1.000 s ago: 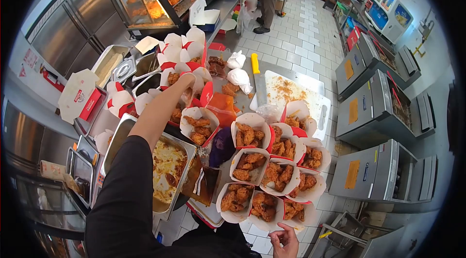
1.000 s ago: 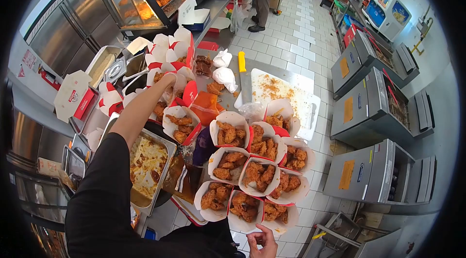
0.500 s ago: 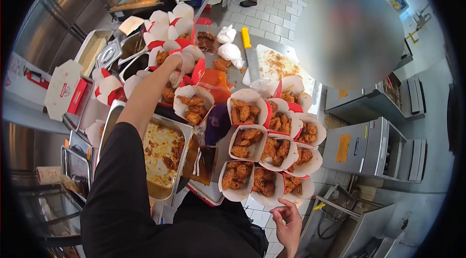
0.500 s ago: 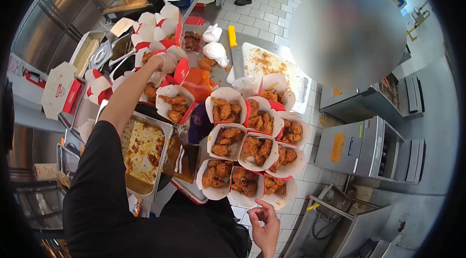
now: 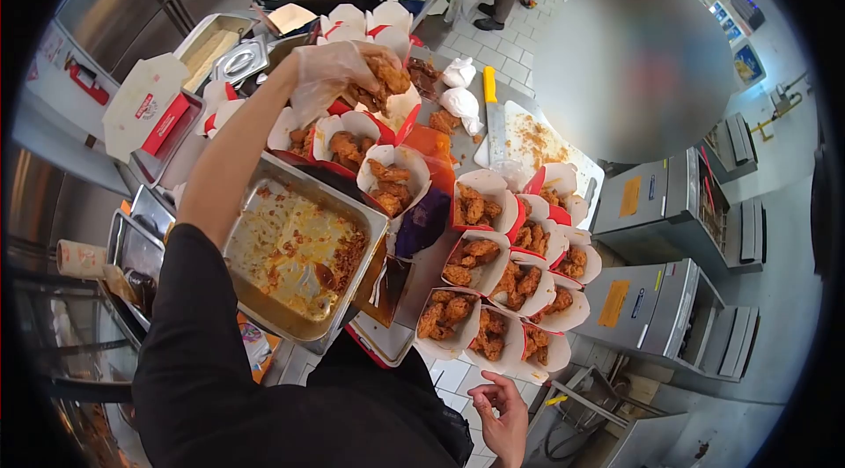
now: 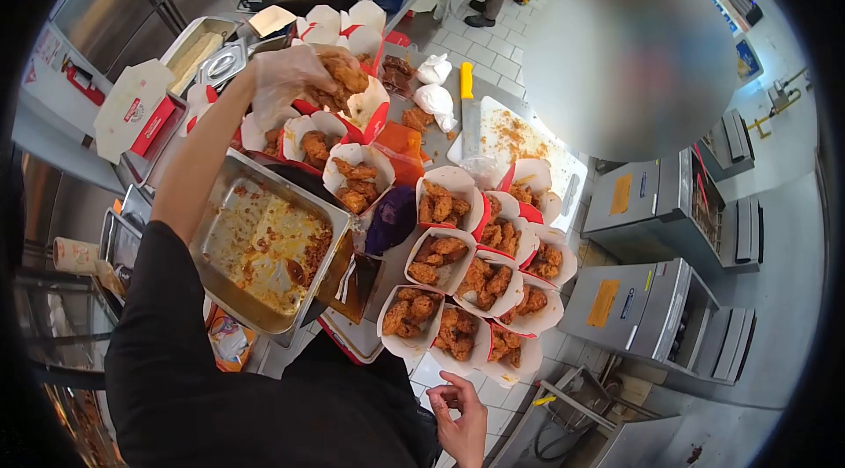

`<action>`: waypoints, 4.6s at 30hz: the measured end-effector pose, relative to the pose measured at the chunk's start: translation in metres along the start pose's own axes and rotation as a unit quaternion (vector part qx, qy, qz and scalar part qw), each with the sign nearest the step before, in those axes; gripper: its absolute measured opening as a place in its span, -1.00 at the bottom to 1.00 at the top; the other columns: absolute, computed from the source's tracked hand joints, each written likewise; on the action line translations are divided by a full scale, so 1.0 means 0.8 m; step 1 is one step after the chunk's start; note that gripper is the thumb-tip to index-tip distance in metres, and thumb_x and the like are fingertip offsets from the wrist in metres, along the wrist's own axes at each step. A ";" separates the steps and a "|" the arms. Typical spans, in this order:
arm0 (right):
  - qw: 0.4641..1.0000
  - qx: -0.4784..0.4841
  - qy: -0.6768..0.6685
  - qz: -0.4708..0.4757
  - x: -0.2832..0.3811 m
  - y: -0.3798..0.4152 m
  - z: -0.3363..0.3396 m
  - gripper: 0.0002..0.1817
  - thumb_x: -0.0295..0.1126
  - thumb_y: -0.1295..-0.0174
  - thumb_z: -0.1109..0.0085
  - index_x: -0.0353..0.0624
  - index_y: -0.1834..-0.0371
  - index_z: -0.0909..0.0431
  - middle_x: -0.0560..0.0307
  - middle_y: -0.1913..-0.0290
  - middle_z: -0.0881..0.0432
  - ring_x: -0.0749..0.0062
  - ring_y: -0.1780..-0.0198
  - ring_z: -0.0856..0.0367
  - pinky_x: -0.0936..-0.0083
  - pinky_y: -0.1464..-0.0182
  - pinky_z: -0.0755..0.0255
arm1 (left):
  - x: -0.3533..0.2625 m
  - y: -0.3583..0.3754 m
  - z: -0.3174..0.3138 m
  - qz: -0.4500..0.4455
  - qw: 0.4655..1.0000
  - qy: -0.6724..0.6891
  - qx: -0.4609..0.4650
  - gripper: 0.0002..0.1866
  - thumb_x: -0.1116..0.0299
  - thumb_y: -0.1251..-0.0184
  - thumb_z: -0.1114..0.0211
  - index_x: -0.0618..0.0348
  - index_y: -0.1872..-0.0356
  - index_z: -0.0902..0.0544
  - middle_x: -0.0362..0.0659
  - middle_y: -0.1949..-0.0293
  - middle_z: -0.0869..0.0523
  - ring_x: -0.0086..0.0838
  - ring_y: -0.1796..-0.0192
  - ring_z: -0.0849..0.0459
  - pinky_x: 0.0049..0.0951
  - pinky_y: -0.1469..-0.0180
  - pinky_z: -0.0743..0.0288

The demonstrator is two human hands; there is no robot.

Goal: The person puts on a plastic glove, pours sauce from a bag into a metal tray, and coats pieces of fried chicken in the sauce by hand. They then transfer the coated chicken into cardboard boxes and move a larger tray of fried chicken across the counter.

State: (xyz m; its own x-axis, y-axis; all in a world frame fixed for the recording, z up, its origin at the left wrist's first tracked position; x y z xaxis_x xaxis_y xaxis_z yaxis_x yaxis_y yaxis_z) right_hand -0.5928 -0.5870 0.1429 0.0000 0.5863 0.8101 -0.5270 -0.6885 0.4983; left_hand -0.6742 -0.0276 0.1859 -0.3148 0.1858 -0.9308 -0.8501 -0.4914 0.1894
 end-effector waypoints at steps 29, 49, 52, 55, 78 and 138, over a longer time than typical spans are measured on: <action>0.645 0.622 0.300 0.327 0.019 0.029 -0.345 -0.58 -0.28 -0.38 -0.17 -0.28 -0.20 -0.42 -0.10 0.11 -0.69 0.11 0.11 -0.71 0.37 0.08 -0.54 | 0.005 0.858 -0.437 0.316 0.587 -0.088 -0.740 -0.36 0.51 -0.24 -0.27 0.10 -0.40 -0.41 -0.12 -0.38 -0.47 -0.39 -0.37 -0.44 -0.38 -0.27 -0.42; 0.792 0.325 0.272 0.439 -0.102 0.080 -0.492 -0.63 -0.25 -0.33 -0.14 -0.38 0.04 -0.41 -0.39 0.20 -0.61 -0.33 0.08 -0.57 -0.04 0.04 -0.43 | 0.309 1.230 -0.733 0.535 0.511 -0.261 -0.620 -0.78 0.32 -0.38 -0.15 0.14 0.10 -0.68 -0.09 0.01 -0.71 -0.22 -0.02 -0.66 -0.41 -0.04 -0.49; 0.801 0.313 0.277 0.429 -0.108 0.076 -0.498 -0.64 -0.23 -0.31 -0.16 -0.34 0.06 -0.44 -0.37 0.25 -0.62 -0.30 0.13 -0.60 -0.03 0.10 -0.46 | 0.333 1.247 -0.721 0.528 0.513 -0.249 -0.629 -0.75 0.32 -0.40 -0.06 0.23 0.18 -0.67 -0.08 0.30 -0.70 -0.27 0.22 -0.61 -0.35 0.09 -0.44; 0.792 0.305 0.281 0.447 -0.111 0.081 -0.487 -0.65 -0.22 -0.29 -0.20 -0.30 0.08 -0.45 -0.36 0.26 -0.62 -0.28 0.15 -0.61 -0.02 0.12 -0.47 | 0.331 1.217 -0.679 0.507 0.518 -0.277 -0.631 -0.75 0.32 -0.39 -0.08 0.23 0.12 -0.65 -0.07 0.26 -0.69 -0.27 0.18 -0.61 -0.35 0.07 -0.45; 0.943 0.010 0.171 0.287 -0.171 0.196 0.187 -0.63 -0.16 -0.27 -0.32 -0.28 0.28 -0.47 -0.07 0.48 -0.54 0.27 0.45 -0.46 0.33 0.32 -0.39 | -0.040 0.961 -0.719 0.041 0.602 -0.621 -0.500 -0.49 0.31 -0.34 -0.18 0.16 -0.31 -0.49 -0.03 -0.01 -0.68 -0.27 -0.11 -0.62 -0.34 -0.13 -0.49; 0.984 -0.088 -0.063 0.143 -0.110 -0.532 0.577 -0.86 -0.49 -0.35 -0.21 -0.34 0.13 -0.55 0.18 0.26 -0.67 0.64 0.30 -0.52 0.60 0.25 -0.42 | -0.025 -0.316 -0.360 0.315 0.816 -0.442 -0.198 -0.31 -0.33 -0.39 0.09 0.04 -0.14 -0.61 0.10 0.21 -0.71 0.00 0.07 -0.69 -0.11 0.06 -0.54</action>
State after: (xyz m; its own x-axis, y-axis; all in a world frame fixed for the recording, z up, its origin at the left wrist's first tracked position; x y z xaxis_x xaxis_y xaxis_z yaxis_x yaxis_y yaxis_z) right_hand 0.0240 -0.5429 0.0019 -0.0713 0.3138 0.9468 -0.6589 -0.7274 0.1915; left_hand -0.3314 -0.1522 0.0667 -0.9675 0.2443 -0.0655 -0.2529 -0.9307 0.2642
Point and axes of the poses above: each hand's wrist, its own y-axis away from the middle knuckle, its own z-axis out of the back of the hand, x = y × z, the point moved 2 cm from there along -y, towards the middle knuckle
